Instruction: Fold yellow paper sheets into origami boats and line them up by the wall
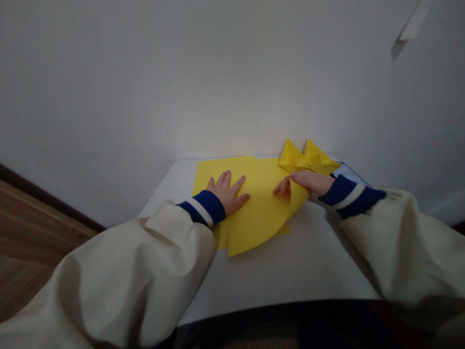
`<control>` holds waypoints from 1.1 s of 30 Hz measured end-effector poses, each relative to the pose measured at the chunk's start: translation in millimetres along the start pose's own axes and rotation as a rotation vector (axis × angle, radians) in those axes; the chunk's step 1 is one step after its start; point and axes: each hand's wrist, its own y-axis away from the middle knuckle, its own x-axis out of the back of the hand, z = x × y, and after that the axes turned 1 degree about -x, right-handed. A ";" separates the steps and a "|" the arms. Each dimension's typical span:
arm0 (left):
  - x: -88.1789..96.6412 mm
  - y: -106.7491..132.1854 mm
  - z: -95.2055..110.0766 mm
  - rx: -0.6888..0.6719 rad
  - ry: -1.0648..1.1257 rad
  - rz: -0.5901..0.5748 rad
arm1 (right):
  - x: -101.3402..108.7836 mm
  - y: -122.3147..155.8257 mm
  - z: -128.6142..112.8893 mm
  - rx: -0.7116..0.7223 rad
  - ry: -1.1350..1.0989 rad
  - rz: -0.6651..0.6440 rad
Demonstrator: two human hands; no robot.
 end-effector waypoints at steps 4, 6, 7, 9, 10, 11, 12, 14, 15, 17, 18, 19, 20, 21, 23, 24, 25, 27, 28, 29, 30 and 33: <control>3.3 2.0 1.0 0.001 0.021 -0.025 | -3.1 -4.3 -0.9 0.039 -0.154 -0.126; 5.1 2.6 1.5 0.001 0.025 -0.034 | -4.6 -5.6 0.7 0.055 -0.044 -0.178; 5.9 2.7 1.5 0.004 0.024 -0.033 | -5.4 -5.9 1.6 0.058 0.005 -0.199; 7.0 3.0 0.2 0.004 0.021 -0.029 | -7.1 -5.7 2.8 0.044 0.087 -0.214; 7.5 3.1 -1.4 0.003 0.018 -0.033 | -7.9 -5.2 3.0 0.024 0.120 -0.207; 8.0 3.1 -3.7 0.000 0.014 -0.043 | -8.5 -4.5 3.0 0.002 0.151 -0.196; 8.7 3.2 -6.9 -0.006 0.010 -0.053 | -9.0 -3.6 2.8 -0.016 0.186 -0.193; 10.5 3.4 -15.4 -0.021 0.009 -0.077 | -9.4 -1.7 2.3 -0.039 0.238 -0.209; 11.6 3.4 -20.4 -0.037 0.009 -0.083 | -9.4 -0.9 2.0 -0.050 0.258 -0.223; 14.0 3.4 -31.1 -0.086 0.010 -0.129 | -9.3 0.2 1.7 -0.076 0.289 -0.249; 15.2 3.4 -36.4 -0.108 0.010 -0.164 | -9.2 0.4 1.7 -0.086 0.300 -0.257; 16.3 3.3 -41.5 -0.128 0.009 -0.187 | -9.1 0.5 1.6 -0.093 0.306 -0.262; 17.3 3.2 -46.3 -0.139 0.008 -0.204 | -8.9 0.4 1.6 -0.096 0.309 -0.263; 18.4 3.1 -50.7 -0.148 0.011 -0.215 | -8.7 0.2 1.5 -0.098 0.311 -0.261; 21.3 3.1 -57.6 -0.167 0.012 -0.221 | -8.1 -0.2 1.4 -0.102 0.312 -0.257; 23.5 3.0 -59.8 -0.178 0.003 -0.237 | -7.8 -0.3 1.2 -0.102 0.314 -0.257; 26.2 2.9 -60.9 -0.192 -0.010 -0.266 | -7.5 -0.5 1.0 -0.098 0.316 -0.258; 32.8 2.6 -59.4 -0.148 -0.047 -0.325 | -7.1 -0.8 0.0 -0.080 0.322 -0.256; 36.2 2.5 -56.9 -0.096 -0.050 -0.336 | -7.0 -1.1 -0.9 -0.070 0.327 -0.252; 39.2 2.5 -53.2 -0.024 -0.051 -0.342 | -7.1 -1.5 -2.2 -0.060 0.333 -0.248; 41.4 2.6 -48.6 0.026 -0.057 -0.337 | -7.2 -2.1 -3.8 -0.052 0.340 -0.245; 40.7 3.3 -31.8 0.124 -0.064 -0.182 | -7.9 -3.9 -9.6 -0.038 0.354 -0.245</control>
